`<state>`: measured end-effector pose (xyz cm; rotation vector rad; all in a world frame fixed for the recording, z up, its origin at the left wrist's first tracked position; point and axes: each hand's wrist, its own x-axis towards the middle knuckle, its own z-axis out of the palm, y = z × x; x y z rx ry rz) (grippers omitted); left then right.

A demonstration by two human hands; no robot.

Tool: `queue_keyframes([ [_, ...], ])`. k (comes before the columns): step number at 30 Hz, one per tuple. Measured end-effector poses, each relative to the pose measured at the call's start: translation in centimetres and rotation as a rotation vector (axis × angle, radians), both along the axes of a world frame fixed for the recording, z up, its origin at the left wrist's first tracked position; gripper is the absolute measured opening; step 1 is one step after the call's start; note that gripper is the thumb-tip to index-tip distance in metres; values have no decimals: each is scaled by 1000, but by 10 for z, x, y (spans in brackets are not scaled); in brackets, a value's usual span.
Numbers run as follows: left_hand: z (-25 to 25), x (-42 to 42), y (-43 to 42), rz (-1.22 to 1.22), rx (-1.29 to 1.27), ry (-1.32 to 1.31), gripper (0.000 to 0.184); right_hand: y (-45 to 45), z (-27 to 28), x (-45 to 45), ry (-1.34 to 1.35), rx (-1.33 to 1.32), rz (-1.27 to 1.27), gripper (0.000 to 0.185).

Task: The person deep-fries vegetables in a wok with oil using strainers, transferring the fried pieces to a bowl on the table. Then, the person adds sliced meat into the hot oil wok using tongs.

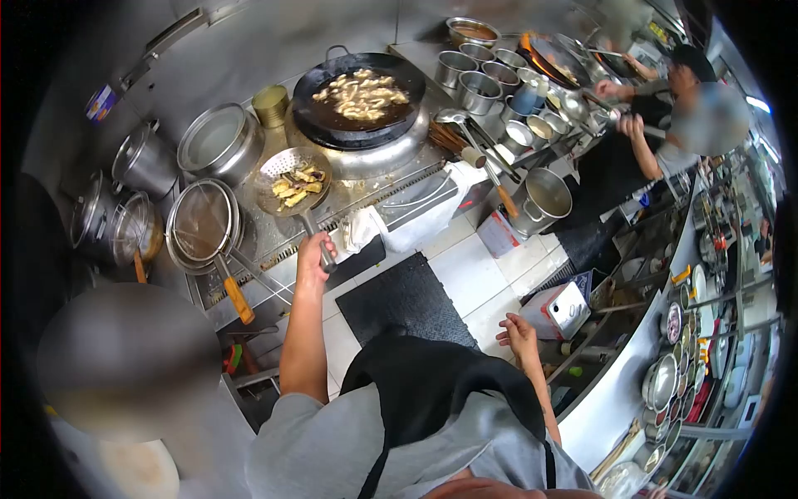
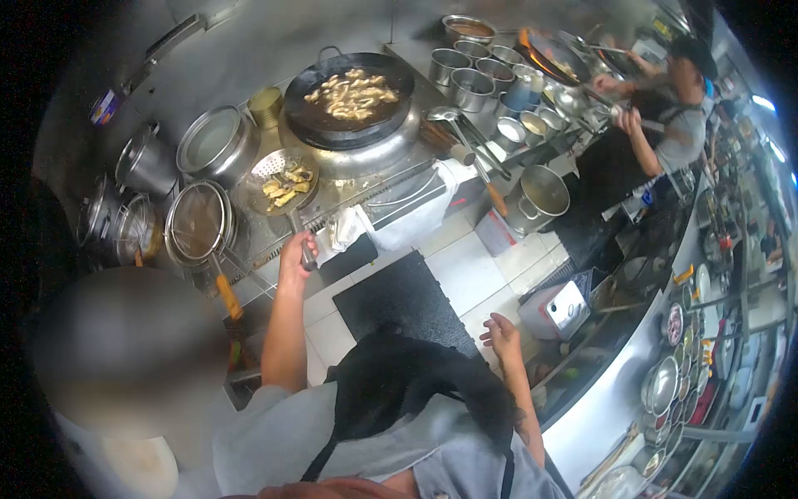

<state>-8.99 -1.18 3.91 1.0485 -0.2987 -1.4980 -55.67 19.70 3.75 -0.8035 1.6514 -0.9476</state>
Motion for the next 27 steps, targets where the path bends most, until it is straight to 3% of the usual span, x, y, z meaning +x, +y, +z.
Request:
queue_keyframes([
  [3,-1,-5,17,-18,-31,-153,12,19,-9,-25,14,-3,-10,35],
  [4,14,-10,31,-82,17,-88,13,28,-9,-34,41,-2,-3,35],
  [5,60,-38,52,-38,89,-260,15,40,-13,-43,54,-20,-9,34],
  [7,41,-38,59,-144,71,-276,20,65,-13,-60,252,-150,30,34],
  [8,48,-51,62,-177,62,-333,18,77,-14,-67,282,-186,19,35],
  [9,28,-33,52,-365,15,-251,13,89,-4,-70,211,-112,-51,36],
  [10,59,-70,63,-295,78,-283,11,99,-3,-78,220,-135,-69,36],
  [11,85,-102,75,-389,-27,-240,10,110,-7,-88,226,-164,-63,36],
  [12,79,-109,74,-486,-65,-121,9,123,-11,-96,240,-168,-102,36],
  [15,108,-184,97,-617,-33,-107,13,156,-19,-113,288,-204,-166,35],
  [16,121,-214,108,-706,-6,4,20,170,-19,-118,317,-222,-200,35],
  [21,120,-366,125,-1145,-30,53,34,233,-11,-143,444,-238,-365,34],
  [23,141,-441,149,-1318,0,29,36,259,-19,-148,473,-254,-448,34],
  [27,157,-577,190,-1626,-103,-30,27,303,-8,-147,469,-171,-589,34],
])
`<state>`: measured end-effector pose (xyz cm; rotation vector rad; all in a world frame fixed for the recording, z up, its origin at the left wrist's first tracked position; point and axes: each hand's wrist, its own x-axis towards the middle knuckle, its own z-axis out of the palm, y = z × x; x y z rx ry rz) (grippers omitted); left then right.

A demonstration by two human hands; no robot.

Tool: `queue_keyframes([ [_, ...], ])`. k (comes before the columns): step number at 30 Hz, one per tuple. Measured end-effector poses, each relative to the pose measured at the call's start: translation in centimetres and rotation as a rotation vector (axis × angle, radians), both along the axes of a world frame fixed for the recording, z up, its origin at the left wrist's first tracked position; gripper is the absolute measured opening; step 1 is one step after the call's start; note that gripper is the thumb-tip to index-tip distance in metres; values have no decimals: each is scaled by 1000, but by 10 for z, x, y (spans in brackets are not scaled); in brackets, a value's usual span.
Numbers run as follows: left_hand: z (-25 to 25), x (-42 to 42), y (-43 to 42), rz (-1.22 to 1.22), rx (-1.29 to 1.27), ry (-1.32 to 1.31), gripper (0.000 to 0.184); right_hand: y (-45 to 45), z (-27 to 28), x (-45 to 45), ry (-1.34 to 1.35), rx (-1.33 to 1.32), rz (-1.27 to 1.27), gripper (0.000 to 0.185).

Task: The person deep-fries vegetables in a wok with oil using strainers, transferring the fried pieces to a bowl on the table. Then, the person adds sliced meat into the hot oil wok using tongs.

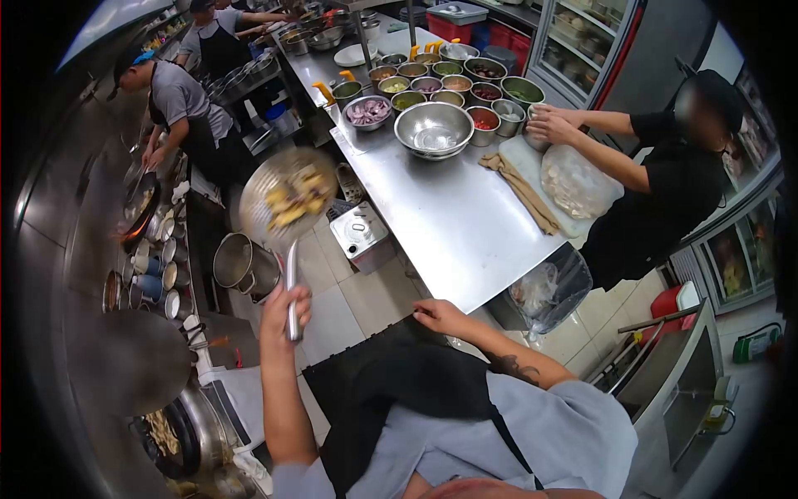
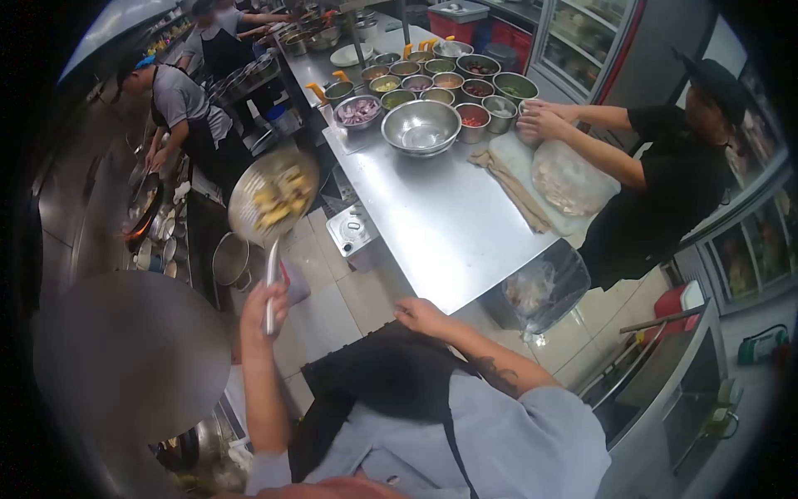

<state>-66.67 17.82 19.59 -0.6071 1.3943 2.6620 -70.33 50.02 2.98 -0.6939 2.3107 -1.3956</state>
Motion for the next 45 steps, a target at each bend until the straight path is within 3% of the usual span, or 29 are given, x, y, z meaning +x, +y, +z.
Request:
queue_keyframes([
  [6,5,-187,62,-422,-120,41,5,36,9,23,-58,26,-254,31],
  [10,-17,-265,118,-432,-408,22,5,50,8,46,-104,3,-404,34],
  [15,-45,-313,151,-393,-959,76,26,66,6,70,-126,-35,-562,33],
  [18,-50,-325,156,-397,-1032,192,27,77,-12,72,-88,5,-608,33],
  [22,-58,-336,155,-354,-1467,271,37,80,-13,72,-93,-10,-629,33],
  [28,-50,-328,150,-157,-1503,488,34,84,-15,58,-60,-28,-578,32],
  [32,-29,-312,152,-326,-839,229,27,84,-7,46,-40,-64,-526,31],
  [37,-16,-281,149,-309,-325,85,5,84,-10,34,-53,-82,-441,31],
  [40,-25,-264,121,-285,77,29,7,82,-9,29,-97,-65,-382,31],
  [45,-41,-184,45,-248,413,153,10,65,-18,21,-143,-45,-228,30],
])
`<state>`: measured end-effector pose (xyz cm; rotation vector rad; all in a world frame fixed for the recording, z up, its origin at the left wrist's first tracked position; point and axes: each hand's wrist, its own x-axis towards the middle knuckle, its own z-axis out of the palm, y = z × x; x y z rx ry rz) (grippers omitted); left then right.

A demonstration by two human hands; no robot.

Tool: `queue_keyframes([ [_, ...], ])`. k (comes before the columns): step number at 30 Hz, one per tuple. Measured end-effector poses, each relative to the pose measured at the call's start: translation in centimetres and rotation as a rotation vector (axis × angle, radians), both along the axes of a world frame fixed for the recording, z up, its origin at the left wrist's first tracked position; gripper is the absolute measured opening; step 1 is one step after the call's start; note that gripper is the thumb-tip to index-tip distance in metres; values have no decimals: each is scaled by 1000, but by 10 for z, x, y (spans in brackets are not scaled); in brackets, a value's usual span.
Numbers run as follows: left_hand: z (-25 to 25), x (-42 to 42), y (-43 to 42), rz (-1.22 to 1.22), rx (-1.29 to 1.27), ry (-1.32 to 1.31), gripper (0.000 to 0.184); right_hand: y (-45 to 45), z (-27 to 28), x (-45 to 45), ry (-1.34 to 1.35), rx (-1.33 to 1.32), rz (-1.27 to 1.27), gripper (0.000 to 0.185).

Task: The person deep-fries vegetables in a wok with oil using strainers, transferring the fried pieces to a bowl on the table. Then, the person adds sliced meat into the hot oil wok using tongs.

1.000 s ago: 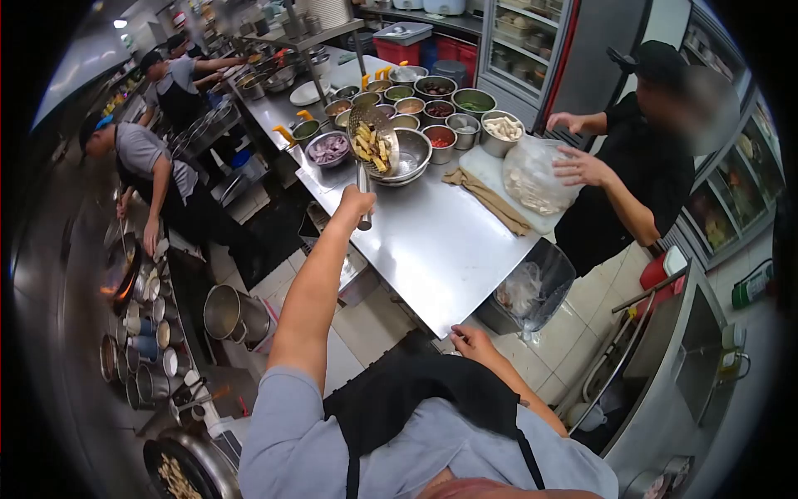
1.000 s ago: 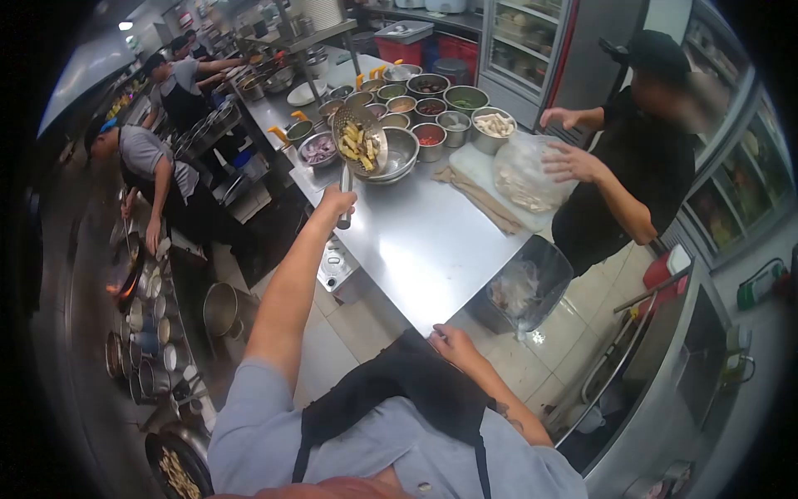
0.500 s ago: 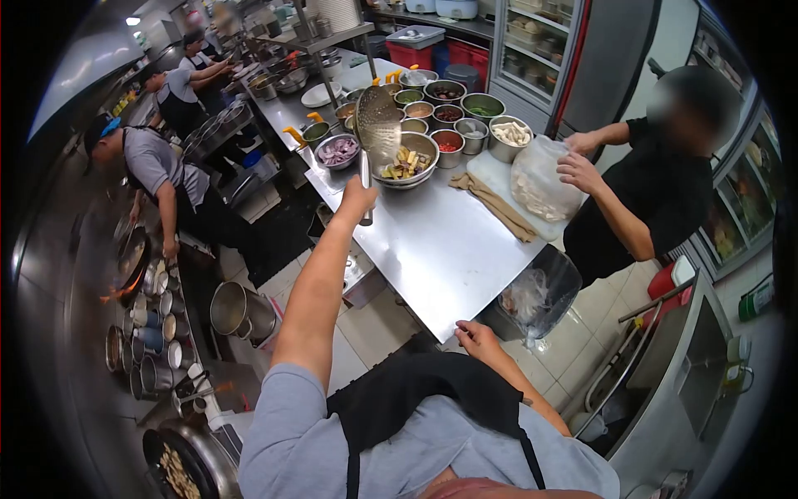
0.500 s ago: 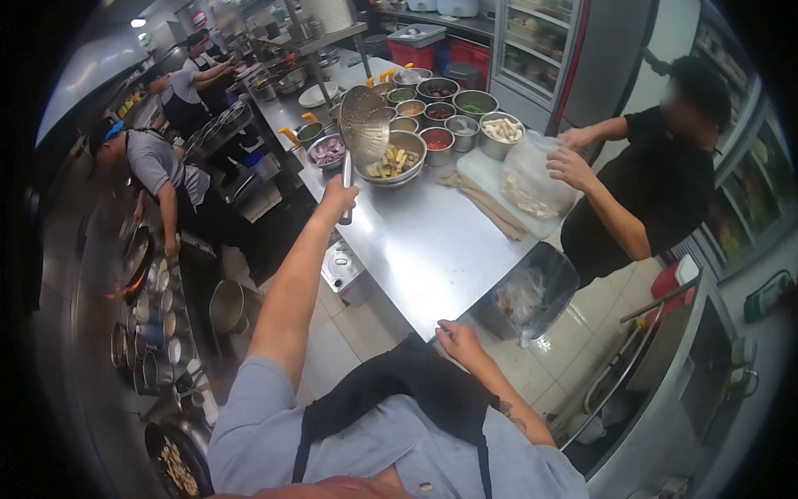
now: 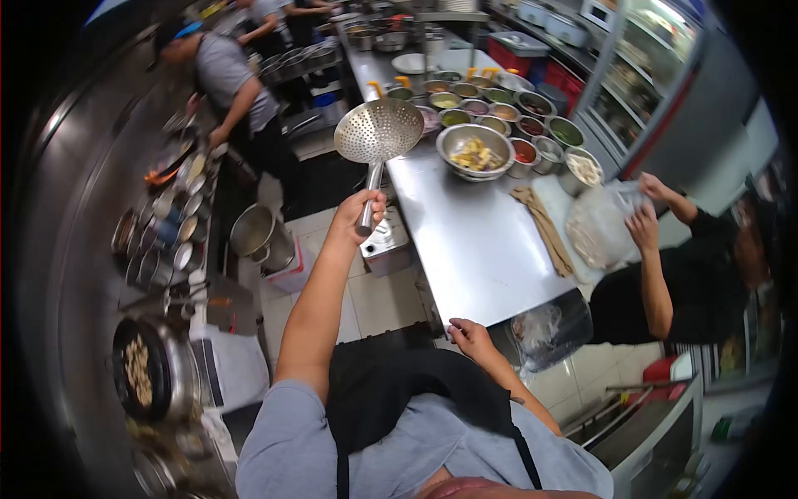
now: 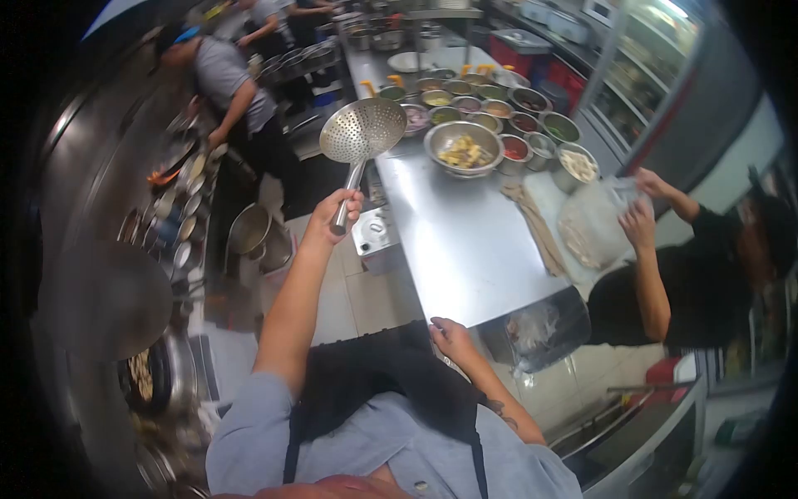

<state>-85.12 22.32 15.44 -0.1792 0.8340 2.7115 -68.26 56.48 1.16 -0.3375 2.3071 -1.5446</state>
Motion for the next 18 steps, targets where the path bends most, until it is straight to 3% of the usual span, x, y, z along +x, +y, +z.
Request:
queue_keyframes([
  [3,7,81,-49,151,82,-23,12,-23,11,-10,-62,-47,112,28],
  [6,12,174,-98,404,-12,21,11,-60,24,-18,-123,-70,276,30],
  [7,16,204,-108,537,-20,30,14,-69,-4,-29,74,-6,361,29],
  [10,20,303,-135,806,-45,55,18,-112,5,-29,-54,29,433,28],
  [12,28,374,-142,993,-41,42,18,-137,-18,-39,125,61,542,30],
  [15,23,468,-153,1203,-71,30,16,-189,34,-12,45,153,652,31],
  [16,19,497,-155,1268,-80,16,16,-203,11,-15,134,92,703,31],
  [18,5,555,-159,1392,-24,21,15,-238,33,4,162,85,828,31],
])
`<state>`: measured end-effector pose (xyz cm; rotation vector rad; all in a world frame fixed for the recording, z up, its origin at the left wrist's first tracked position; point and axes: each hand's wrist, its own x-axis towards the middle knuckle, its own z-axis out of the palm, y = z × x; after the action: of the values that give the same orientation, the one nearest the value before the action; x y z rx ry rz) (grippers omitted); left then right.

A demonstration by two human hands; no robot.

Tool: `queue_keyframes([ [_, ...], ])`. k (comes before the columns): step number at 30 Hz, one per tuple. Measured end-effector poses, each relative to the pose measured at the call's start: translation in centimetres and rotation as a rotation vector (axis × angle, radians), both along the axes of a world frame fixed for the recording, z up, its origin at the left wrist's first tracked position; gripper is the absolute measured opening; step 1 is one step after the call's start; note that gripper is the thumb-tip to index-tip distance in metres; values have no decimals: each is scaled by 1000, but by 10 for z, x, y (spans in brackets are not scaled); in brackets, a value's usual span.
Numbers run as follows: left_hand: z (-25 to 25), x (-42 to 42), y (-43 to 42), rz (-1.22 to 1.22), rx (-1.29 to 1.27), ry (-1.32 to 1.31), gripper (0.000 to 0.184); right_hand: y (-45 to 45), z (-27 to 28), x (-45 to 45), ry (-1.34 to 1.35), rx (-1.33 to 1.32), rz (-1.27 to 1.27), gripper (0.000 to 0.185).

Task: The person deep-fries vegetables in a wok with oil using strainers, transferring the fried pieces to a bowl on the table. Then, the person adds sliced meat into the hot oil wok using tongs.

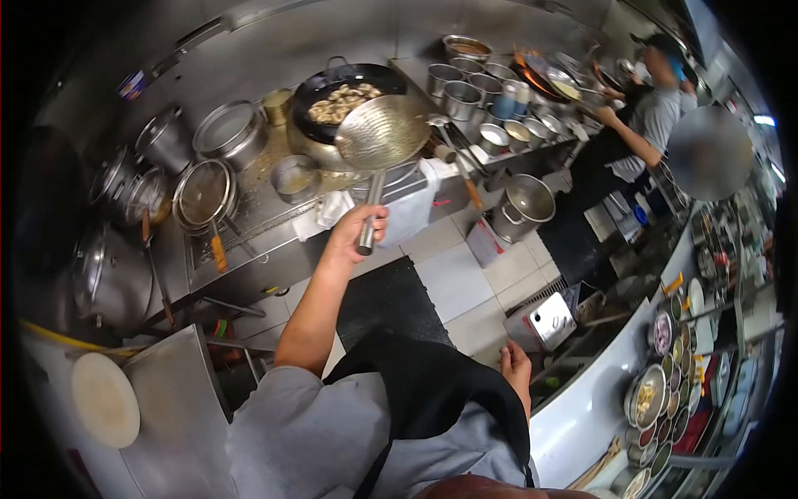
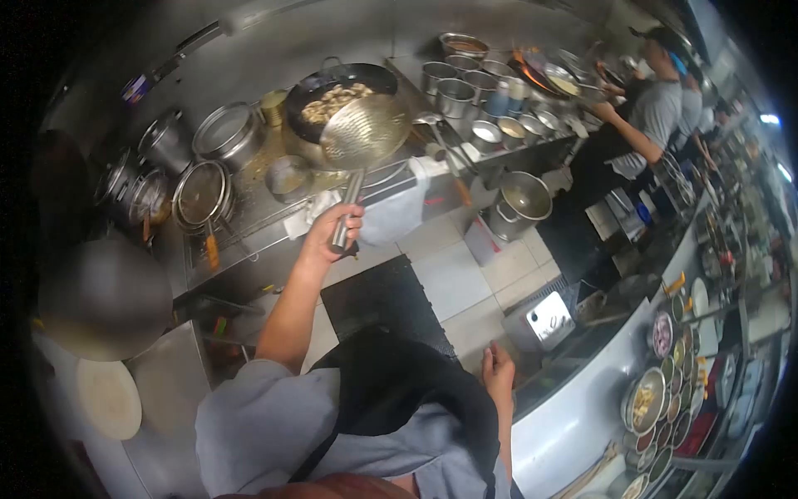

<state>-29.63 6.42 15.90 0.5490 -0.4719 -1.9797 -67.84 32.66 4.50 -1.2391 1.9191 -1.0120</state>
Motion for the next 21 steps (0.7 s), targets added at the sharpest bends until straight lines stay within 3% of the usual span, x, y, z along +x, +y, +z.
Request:
queue_keyframes([
  [3,-26,73,-9,172,101,38,10,-46,3,32,44,-69,120,30],
  [10,-108,186,-75,305,238,-89,10,-100,15,100,202,-41,283,26],
  [17,-168,202,-89,316,363,-218,8,-109,-4,111,263,46,299,28],
  [21,-161,190,-62,329,424,-315,8,-101,-35,97,229,138,252,33],
])
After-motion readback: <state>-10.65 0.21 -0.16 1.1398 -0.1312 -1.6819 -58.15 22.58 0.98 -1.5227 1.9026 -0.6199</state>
